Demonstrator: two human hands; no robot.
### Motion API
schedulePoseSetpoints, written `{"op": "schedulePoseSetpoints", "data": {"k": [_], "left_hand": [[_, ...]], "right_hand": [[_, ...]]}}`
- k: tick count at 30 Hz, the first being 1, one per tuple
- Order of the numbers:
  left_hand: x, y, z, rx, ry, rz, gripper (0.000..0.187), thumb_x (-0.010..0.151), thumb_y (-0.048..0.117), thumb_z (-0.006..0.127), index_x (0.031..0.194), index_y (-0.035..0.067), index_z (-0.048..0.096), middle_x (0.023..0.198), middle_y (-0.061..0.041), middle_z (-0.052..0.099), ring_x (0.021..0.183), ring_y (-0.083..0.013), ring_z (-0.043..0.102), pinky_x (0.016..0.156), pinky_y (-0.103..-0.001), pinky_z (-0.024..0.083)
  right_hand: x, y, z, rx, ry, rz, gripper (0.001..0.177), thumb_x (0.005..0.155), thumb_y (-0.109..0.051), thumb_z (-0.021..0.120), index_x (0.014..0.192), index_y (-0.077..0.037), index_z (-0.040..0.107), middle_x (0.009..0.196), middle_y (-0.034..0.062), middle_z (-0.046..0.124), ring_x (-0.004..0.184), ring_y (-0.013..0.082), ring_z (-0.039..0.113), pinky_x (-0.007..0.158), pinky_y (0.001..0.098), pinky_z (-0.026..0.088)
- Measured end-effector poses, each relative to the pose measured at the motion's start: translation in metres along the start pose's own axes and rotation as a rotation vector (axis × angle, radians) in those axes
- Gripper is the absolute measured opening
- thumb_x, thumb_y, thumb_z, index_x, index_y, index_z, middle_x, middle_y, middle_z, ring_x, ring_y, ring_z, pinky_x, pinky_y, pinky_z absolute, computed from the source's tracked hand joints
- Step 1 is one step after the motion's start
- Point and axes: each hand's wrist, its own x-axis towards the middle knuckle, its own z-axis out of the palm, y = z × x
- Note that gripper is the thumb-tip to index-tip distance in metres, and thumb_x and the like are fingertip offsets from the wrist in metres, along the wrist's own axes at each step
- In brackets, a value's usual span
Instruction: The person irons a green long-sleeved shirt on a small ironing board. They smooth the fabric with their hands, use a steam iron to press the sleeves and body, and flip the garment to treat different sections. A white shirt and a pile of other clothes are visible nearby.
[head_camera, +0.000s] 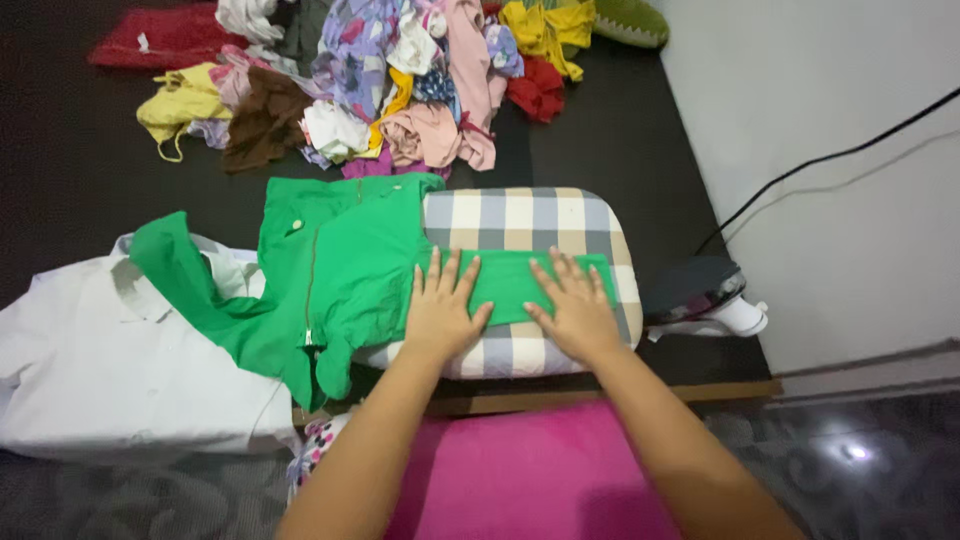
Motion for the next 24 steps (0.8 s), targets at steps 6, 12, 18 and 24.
{"op": "schedulePoseSetpoints", "data": {"k": [6, 12, 18, 24], "left_hand": [[-0.041, -0.021, -0.037, -0.025, 0.166, 0.196, 0.056, 0.089, 0.043, 0.07, 0.138, 0.021, 0.056, 0.156, -0.01, 0.044, 0.152, -0.0327, 0.033, 0.125, -0.06, 0.019], [-0.074, -0.051, -0.071, -0.092, 0.351, 0.19, 0.061, 0.072, 0.014, 0.07, 0.133, 0.015, 0.06, 0.125, -0.013, 0.059, 0.118, -0.0366, 0.055, 0.101, -0.048, 0.046], [-0.073, -0.076, -0.076, 0.089, 0.364, 0.3, 0.041, 0.084, 0.008, 0.061, 0.121, 0.02, 0.072, 0.093, -0.003, 0.058, 0.092, -0.0276, 0.057, 0.083, -0.042, 0.049], [-0.078, -0.071, -0.101, 0.076, 0.294, 0.345, 0.033, 0.083, 0.011, 0.063, 0.11, 0.019, 0.079, 0.093, -0.004, 0.06, 0.092, -0.0279, 0.06, 0.083, -0.04, 0.05]], "right_hand": [[-0.009, 0.019, 0.02, 0.001, 0.226, 0.003, 0.079, 0.097, -0.068, 0.041, 0.159, -0.02, 0.033, 0.167, 0.0147, 0.023, 0.154, 0.0353, 0.019, 0.123, 0.0497, 0.017], [-0.007, 0.021, 0.025, 0.006, 0.195, 0.022, 0.08, 0.097, -0.068, 0.042, 0.159, -0.019, 0.032, 0.167, 0.0154, 0.023, 0.153, 0.037, 0.02, 0.122, 0.0506, 0.015], [-0.009, 0.021, 0.028, 0.002, 0.213, 0.009, 0.08, 0.097, -0.068, 0.04, 0.16, -0.019, 0.031, 0.168, 0.0148, 0.021, 0.155, 0.0357, 0.017, 0.124, 0.0502, 0.014], [-0.007, 0.019, 0.025, -0.017, 0.144, 0.035, 0.08, 0.097, -0.068, 0.04, 0.16, -0.02, 0.029, 0.168, 0.0142, 0.017, 0.155, 0.0341, 0.012, 0.123, 0.0499, 0.011]]}}
